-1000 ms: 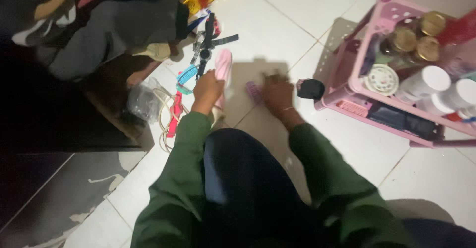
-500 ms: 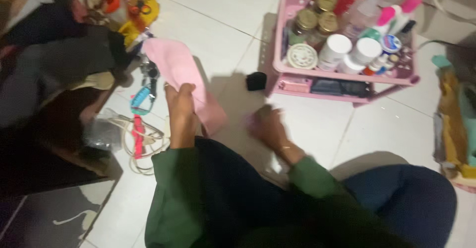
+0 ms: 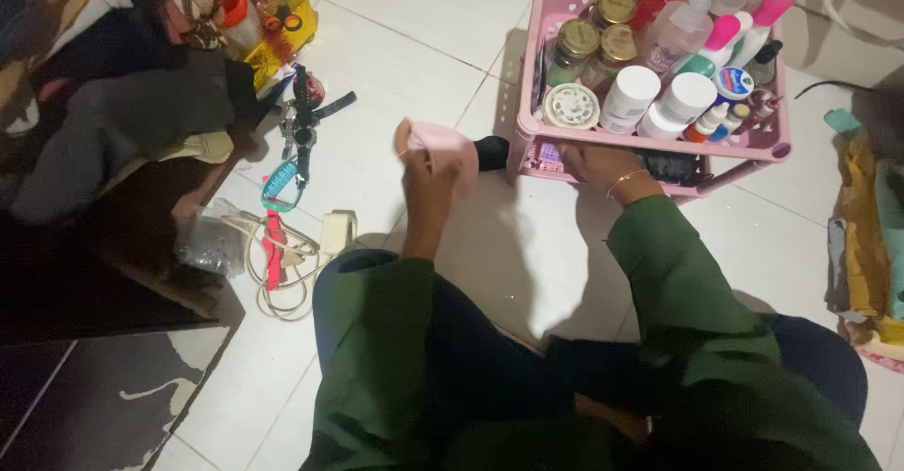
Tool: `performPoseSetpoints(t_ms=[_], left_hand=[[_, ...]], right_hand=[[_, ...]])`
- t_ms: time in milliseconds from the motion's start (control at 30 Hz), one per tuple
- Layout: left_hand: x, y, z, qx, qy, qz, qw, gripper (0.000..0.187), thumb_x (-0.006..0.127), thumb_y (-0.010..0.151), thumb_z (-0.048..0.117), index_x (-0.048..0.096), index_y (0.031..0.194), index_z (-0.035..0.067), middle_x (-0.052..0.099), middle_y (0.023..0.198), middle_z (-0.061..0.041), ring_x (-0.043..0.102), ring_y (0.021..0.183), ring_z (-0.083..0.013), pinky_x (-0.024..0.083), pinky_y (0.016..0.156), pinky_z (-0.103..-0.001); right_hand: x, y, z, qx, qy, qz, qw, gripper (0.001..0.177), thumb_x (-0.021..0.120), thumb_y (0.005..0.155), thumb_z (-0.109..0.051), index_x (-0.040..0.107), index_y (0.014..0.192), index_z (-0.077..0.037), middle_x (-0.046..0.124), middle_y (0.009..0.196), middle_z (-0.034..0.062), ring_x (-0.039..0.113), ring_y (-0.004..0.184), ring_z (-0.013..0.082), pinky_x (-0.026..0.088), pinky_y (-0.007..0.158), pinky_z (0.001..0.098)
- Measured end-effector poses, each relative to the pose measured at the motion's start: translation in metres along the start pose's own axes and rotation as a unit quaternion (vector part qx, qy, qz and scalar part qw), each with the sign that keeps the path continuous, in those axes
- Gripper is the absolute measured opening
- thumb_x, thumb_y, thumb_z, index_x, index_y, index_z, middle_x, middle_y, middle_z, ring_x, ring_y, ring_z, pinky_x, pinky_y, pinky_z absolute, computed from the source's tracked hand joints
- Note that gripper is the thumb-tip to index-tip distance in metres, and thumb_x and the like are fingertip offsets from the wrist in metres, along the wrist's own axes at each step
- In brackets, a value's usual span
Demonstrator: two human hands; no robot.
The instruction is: The person assembles a pink plastic two-tier storage rack by snapping the trays and legs together. They then place various bottles, jars, and small items onto the rack and arrange them on the floor.
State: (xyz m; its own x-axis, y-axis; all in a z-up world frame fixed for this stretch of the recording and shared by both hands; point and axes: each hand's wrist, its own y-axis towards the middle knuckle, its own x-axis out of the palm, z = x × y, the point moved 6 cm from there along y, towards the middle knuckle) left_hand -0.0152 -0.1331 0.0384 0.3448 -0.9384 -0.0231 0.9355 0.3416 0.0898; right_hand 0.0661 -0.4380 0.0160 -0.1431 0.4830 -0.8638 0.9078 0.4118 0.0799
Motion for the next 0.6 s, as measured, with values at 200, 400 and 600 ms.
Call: performPoseSetpoints(t_ms=[200,400,600], left_hand=[[0.015,0.005,0.0,-0.013,0.072,-0.091,0.993,0.037,0.07,0.092,0.016,0.058,0.123,-0.002,0.068,0.118,-0.017,0.067,0.11,-0.0311,0.058,0.089,-0.04],[-0.004,0.031,0.02,0.088,0.197,0.012,0.976,0.026,0.07,0.092,0.009,0.061,0.115,0.001,0.067,0.118,-0.018,0.065,0.112,-0.0326,0.058,0.09,-0.041],[0.032,0.07,0.019,0.333,0.305,0.054,0.891,0.018,0.07,0.094,0.004,0.062,0.11,0.004,0.067,0.121,-0.018,0.064,0.112,-0.033,0.058,0.09,-0.04]], right_hand=[[0.009,0.005,0.036,-0.025,-0.168,0.065,0.983,0.024,0.055,0.096,-0.024,0.068,0.11,-0.009,0.071,0.102,0.0194,0.067,0.096,0.0391,0.053,0.086,0.0494],[0.034,0.02,0.086,0.042,-0.064,0.12,0.99,0.022,0.052,0.105,-0.019,0.068,0.114,-0.008,0.071,0.111,0.0238,0.064,0.105,0.0459,0.049,0.092,0.0525],[0.058,0.028,0.052,-0.08,-0.155,0.098,0.98,0.03,0.054,0.1,-0.02,0.067,0.125,-0.009,0.07,0.127,0.0195,0.064,0.118,0.039,0.05,0.106,0.0468]])
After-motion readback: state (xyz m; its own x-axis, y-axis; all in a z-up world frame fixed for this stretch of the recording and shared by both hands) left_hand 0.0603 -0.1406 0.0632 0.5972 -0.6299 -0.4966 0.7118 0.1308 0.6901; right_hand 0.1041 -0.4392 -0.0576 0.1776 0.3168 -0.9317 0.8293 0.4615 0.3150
